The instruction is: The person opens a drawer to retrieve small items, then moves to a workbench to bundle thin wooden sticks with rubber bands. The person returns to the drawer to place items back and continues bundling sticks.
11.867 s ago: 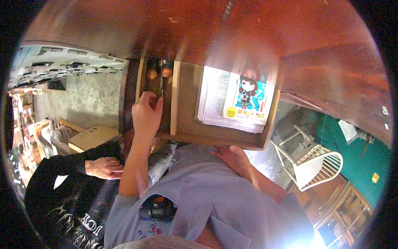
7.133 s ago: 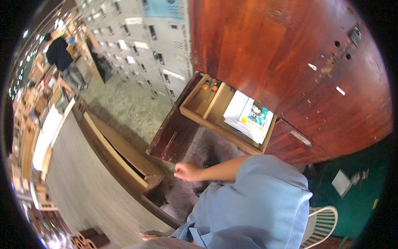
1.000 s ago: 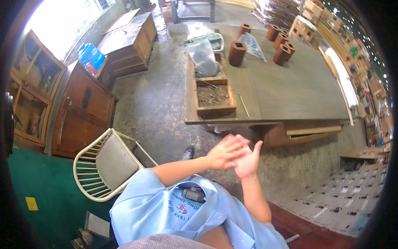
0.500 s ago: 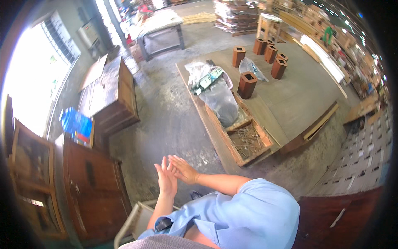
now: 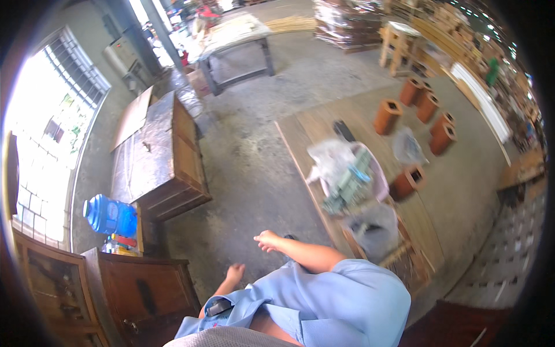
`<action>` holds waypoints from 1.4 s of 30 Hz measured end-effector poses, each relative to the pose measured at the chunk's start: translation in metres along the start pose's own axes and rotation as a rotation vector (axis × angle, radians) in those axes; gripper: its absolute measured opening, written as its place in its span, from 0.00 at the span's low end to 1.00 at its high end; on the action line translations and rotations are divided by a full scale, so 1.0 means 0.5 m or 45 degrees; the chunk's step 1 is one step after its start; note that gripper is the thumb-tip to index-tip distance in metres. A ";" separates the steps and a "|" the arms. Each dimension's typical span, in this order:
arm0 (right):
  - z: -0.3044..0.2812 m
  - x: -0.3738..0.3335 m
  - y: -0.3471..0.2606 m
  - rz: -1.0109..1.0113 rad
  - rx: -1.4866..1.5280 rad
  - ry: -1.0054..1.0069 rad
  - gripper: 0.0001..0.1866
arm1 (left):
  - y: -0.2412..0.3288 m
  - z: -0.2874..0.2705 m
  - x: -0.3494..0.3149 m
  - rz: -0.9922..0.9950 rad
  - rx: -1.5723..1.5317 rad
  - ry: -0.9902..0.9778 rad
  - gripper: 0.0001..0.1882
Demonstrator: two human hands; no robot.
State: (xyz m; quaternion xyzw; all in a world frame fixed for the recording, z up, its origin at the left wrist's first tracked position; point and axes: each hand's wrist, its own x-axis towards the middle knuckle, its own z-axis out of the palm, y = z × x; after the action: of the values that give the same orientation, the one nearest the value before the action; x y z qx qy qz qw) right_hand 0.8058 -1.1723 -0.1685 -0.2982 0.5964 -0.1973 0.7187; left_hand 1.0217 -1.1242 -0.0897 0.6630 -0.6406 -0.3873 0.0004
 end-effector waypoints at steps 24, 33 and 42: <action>-0.672 0.799 -0.792 0.447 0.076 0.534 0.19 | 0.320 -0.820 1.470 -0.196 -0.255 0.143 0.21; -0.900 1.079 -1.127 0.727 -0.062 0.423 0.20 | 0.533 -1.021 2.005 -0.058 -0.531 0.209 0.21; -1.141 1.674 -2.071 -0.060 -0.207 0.621 0.17 | 0.481 -1.142 2.223 -0.923 -0.805 -0.110 0.16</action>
State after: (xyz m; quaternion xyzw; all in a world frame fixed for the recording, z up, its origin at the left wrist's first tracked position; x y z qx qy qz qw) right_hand 0.5009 -2.5883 -0.1633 -0.3126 0.7588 -0.2314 0.5225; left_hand 0.9768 -2.3950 -0.1407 0.7943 -0.2186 -0.5654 0.0402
